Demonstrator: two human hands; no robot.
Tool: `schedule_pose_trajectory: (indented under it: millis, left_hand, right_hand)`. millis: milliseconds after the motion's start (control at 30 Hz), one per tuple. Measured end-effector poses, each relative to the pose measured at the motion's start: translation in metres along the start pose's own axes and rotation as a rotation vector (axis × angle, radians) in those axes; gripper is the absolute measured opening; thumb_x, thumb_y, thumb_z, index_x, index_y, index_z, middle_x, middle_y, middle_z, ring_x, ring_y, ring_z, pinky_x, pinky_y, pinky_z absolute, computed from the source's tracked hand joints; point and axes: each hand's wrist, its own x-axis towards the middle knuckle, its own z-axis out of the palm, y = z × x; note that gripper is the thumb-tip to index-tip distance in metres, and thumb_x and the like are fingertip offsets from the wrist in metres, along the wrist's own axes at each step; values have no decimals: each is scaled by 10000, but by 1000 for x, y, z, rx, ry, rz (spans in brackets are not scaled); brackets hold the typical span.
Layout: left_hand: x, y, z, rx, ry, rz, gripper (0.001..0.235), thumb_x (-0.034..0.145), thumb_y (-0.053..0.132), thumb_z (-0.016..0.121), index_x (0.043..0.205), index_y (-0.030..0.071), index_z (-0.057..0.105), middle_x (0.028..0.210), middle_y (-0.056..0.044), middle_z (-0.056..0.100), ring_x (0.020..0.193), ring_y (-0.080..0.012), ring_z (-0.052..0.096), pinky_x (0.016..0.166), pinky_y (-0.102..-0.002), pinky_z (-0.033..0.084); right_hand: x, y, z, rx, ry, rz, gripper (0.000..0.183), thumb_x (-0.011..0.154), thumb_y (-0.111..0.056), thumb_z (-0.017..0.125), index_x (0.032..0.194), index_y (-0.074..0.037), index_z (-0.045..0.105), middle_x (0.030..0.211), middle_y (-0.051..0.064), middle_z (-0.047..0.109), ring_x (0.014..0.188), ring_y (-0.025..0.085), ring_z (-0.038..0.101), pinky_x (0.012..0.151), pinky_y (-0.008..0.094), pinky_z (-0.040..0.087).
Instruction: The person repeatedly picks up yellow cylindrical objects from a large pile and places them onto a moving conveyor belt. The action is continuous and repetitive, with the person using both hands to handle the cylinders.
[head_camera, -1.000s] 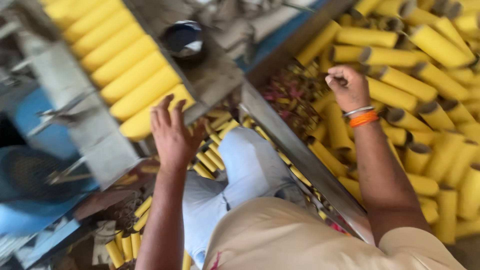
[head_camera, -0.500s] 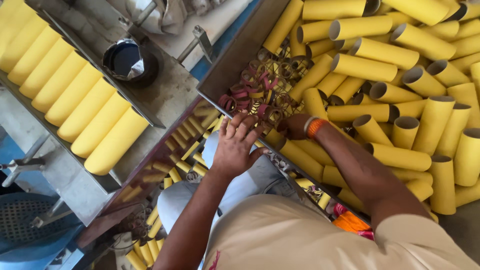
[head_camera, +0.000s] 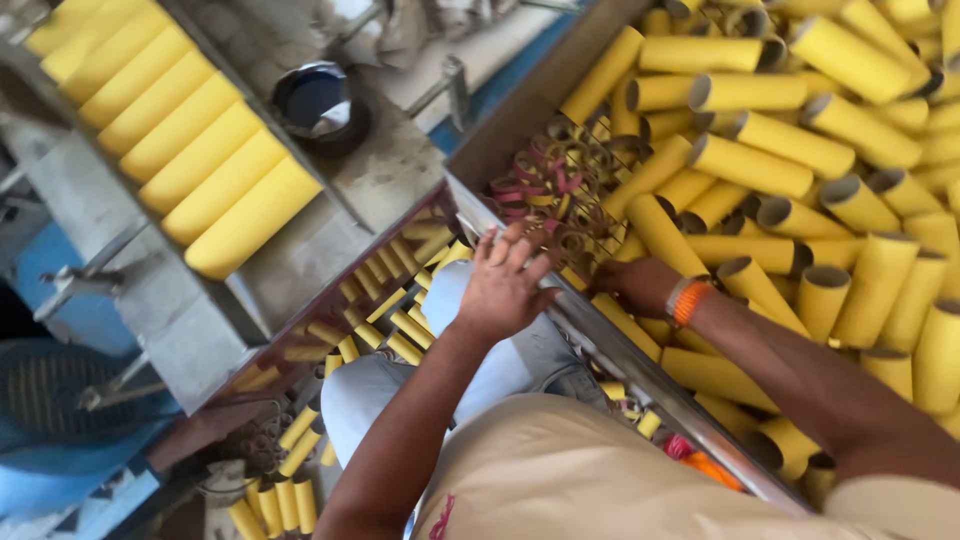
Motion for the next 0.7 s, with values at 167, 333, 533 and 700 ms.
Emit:
schedule_pose_trajectory:
  millis: [167, 333, 533, 700]
  left_hand:
    - [-1, 2, 6, -20, -31, -31, 606, 819, 406, 760, 1366, 229, 570, 1470, -18, 519, 1499, -271, 340, 1215, -596, 264]
    - [0, 0, 12, 20, 26, 2, 612, 835, 395, 761, 1387, 226, 557, 1455, -39, 505, 1482, -258, 350, 1217, -575, 290]
    - [4, -5, 18, 29, 37, 24, 607, 814, 365, 761, 1375, 240, 566, 1447, -12, 520, 1473, -241, 369, 1206, -551, 317]
    - [3, -6, 9, -89, 86, 33, 608, 819, 366, 764, 1369, 199, 565, 1448, -45, 534, 1450, -275, 410, 1167, -517, 353]
  right_hand:
    - [-15, -10, 7, -188, -111, 68, 362, 927, -190, 593, 1288, -168, 583, 1320, 98, 625, 920, 332, 724, 832, 449, 589]
    - [-27, 15, 23, -64, -86, 152, 463, 924, -237, 571, 1378, -165, 520, 1120, 167, 719, 1012, 369, 709, 879, 459, 568]
    - [-44, 38, 1, -53, 76, 170, 380, 921, -210, 546, 1286, -190, 650, 1144, 141, 733, 1040, 349, 709, 907, 432, 565]
    - [-55, 31, -124, 219, 583, 322, 299, 1029, -138, 574, 1289, -85, 713, 1092, 167, 741, 976, 297, 728, 905, 397, 560]
